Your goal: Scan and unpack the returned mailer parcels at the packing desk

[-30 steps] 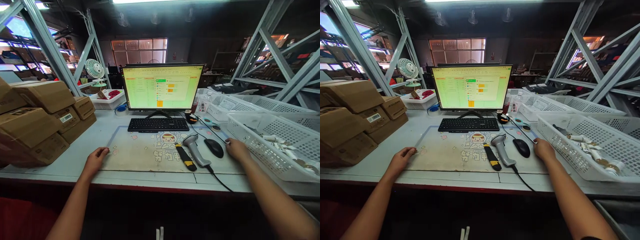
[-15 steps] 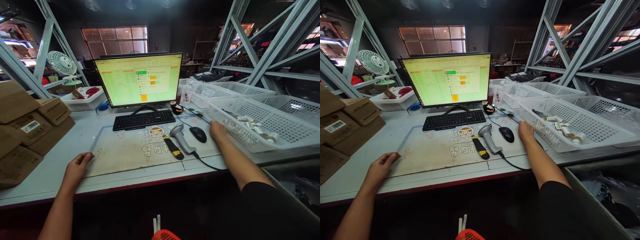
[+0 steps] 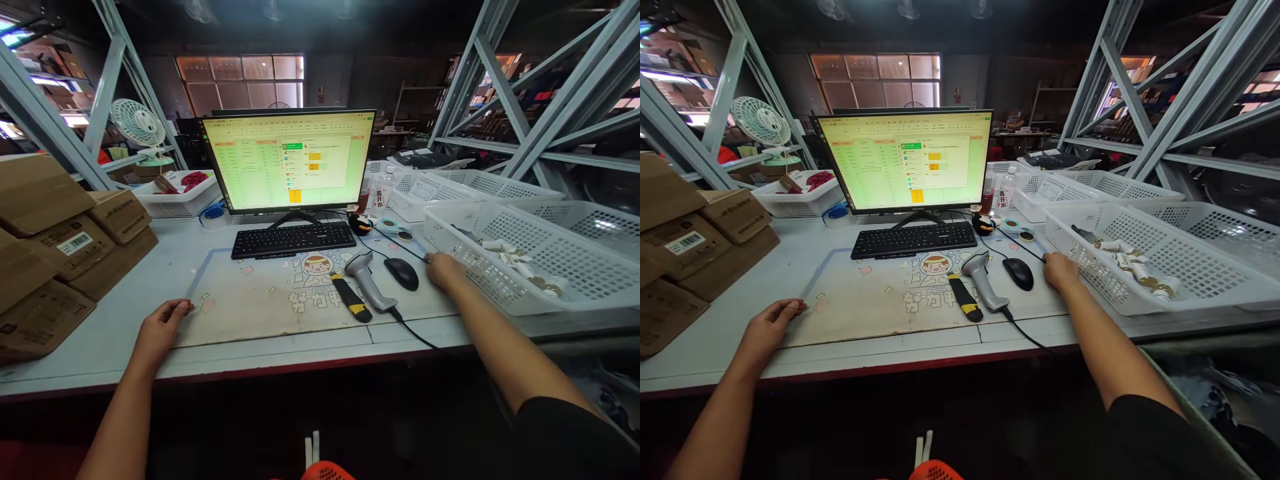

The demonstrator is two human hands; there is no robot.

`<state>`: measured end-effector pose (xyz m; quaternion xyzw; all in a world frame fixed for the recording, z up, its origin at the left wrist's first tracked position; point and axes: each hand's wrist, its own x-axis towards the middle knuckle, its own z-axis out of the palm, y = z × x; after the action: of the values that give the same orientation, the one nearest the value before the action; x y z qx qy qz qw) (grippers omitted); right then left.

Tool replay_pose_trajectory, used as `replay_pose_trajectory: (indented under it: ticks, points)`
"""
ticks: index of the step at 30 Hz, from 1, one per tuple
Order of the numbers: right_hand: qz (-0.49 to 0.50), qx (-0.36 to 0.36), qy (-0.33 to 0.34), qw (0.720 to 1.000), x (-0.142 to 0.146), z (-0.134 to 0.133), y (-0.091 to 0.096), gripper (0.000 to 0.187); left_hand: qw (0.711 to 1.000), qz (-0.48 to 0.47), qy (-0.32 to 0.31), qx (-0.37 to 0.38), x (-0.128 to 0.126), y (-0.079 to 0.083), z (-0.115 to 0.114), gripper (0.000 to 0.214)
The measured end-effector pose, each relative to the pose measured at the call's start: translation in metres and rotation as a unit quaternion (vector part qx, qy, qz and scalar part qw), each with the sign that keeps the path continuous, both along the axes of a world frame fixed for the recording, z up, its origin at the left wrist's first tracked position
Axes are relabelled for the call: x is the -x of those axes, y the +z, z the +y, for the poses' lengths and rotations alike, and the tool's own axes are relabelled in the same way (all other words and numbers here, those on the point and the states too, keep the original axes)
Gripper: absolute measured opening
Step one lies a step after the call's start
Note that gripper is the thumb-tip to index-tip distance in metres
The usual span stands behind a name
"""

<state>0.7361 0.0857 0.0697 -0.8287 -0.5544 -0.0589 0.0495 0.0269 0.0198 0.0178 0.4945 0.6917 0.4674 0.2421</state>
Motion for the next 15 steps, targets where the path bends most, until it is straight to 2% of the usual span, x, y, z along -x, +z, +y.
replay_pose_trajectory:
  ticks: [2,4,6,8,10,13,15]
  points:
    - [0.001,-0.010,-0.001,1.000,0.002,-0.002,0.002,0.045,1.000,-0.004,-0.007,-0.001,0.001,0.000,0.000,0.056]
    - [0.006,-0.051,0.019,0.999,0.011,-0.005,0.002,0.046,1.000,-0.002,-0.006,-0.002,0.003,-0.001,0.000,0.057]
    - [0.029,-0.122,0.084,0.989,0.025,-0.010,-0.003,0.046,1.000,0.002,-0.006,-0.008,0.004,-0.002,0.001,0.058]
    - [0.062,-0.183,0.166,0.967,0.040,-0.016,-0.014,0.046,1.000,0.002,-0.011,-0.021,0.002,-0.004,0.002,0.061]
    - [0.079,-0.202,0.218,0.951,0.052,-0.021,-0.029,0.049,0.999,0.001,-0.018,-0.032,-0.004,-0.005,0.004,0.063]
    - [0.064,-0.204,0.221,0.952,0.059,-0.025,-0.048,0.055,0.998,-0.001,-0.018,-0.056,-0.013,0.000,0.003,0.063]
    - [0.045,-0.202,0.201,0.957,0.060,-0.024,-0.052,0.058,0.997,0.025,-0.006,-0.079,-0.007,0.011,-0.009,0.061]
